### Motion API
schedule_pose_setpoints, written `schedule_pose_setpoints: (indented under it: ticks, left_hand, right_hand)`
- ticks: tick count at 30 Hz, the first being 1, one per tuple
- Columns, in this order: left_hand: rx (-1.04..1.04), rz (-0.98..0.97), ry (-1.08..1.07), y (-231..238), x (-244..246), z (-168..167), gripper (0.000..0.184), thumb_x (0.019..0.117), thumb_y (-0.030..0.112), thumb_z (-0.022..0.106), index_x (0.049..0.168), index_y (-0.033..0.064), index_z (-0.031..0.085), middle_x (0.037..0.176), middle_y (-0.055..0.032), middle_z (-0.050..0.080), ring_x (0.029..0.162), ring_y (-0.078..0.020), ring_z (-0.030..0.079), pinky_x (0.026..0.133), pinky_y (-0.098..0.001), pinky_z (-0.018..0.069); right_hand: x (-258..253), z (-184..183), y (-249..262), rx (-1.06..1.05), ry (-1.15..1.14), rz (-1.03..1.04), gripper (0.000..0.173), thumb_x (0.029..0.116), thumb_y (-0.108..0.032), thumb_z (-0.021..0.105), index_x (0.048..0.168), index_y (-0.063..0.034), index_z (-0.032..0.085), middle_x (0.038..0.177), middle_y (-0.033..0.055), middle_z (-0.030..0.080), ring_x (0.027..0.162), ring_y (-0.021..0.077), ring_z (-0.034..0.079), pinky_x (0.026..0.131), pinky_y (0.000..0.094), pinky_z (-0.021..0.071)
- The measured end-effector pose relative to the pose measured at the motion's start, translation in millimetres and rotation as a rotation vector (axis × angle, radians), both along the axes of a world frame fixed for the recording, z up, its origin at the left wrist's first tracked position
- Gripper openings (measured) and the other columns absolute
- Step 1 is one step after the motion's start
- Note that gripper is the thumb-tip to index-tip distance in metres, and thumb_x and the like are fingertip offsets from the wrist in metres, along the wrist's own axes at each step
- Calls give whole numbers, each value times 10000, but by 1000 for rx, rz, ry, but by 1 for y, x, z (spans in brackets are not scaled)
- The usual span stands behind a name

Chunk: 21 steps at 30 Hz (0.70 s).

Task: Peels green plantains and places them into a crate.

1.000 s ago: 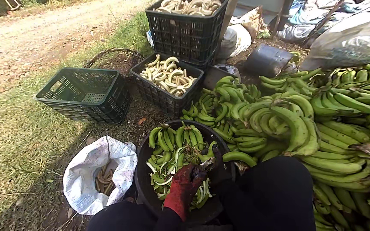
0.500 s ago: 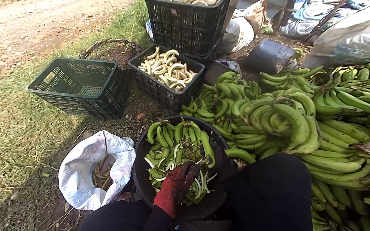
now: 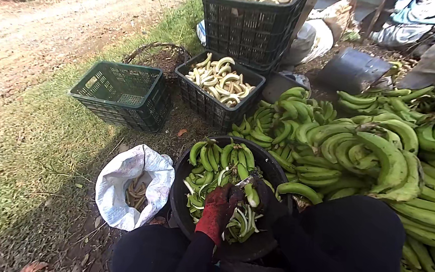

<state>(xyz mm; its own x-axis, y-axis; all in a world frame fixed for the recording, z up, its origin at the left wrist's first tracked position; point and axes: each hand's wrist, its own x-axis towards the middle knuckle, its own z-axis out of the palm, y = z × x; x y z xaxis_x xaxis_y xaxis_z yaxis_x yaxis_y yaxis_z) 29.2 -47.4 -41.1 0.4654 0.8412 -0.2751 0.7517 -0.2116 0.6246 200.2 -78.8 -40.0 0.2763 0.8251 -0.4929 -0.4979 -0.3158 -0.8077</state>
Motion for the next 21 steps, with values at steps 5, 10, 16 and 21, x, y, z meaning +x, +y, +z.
schedule_pose_setpoints:
  ticks: [5, 10, 16, 21]
  left_hand:
    - [151, 307, 71, 27, -6, -3, 511, 990, 461, 579, 1412, 175, 613, 1238, -164, 690, 1154, -336, 665, 1006, -552, 515]
    - [46, 232, -104, 21, -10, 9, 518, 1060, 544, 424, 1399, 202, 613, 1267, -73, 689, 1194, -202, 651, 1057, -475, 512]
    - [-155, 21, -226, -27, 7, 19, 526, 1058, 565, 414, 1388, 210, 617, 1198, -48, 700, 1067, -165, 686, 953, -446, 572]
    - [-37, 108, -89, -2, 5, 5, 501, 1054, 505, 449, 1397, 179, 615, 1255, -90, 693, 1188, -225, 655, 1062, -487, 507]
  right_hand:
    - [-22, -2, -24, -104, 168, 173, 499, 1112, -456, 294, 1238, -78, 595, 808, 99, 653, 601, 180, 625, 492, 313, 530]
    - [-2, -16, -19, -45, 173, 82, 484, 1094, -503, 340, 1380, -144, 493, 890, 106, 647, 671, 231, 662, 528, 376, 572]
    - [25, -2, 24, 46, -604, -273, 481, 1102, -278, 411, 1462, 31, 487, 1405, 206, 571, 1241, 178, 582, 1073, 334, 464]
    - [-6, -5, 14, 60, -123, -79, 394, 1118, -331, 332, 1356, -109, 555, 1124, 14, 661, 956, 40, 628, 814, 236, 540]
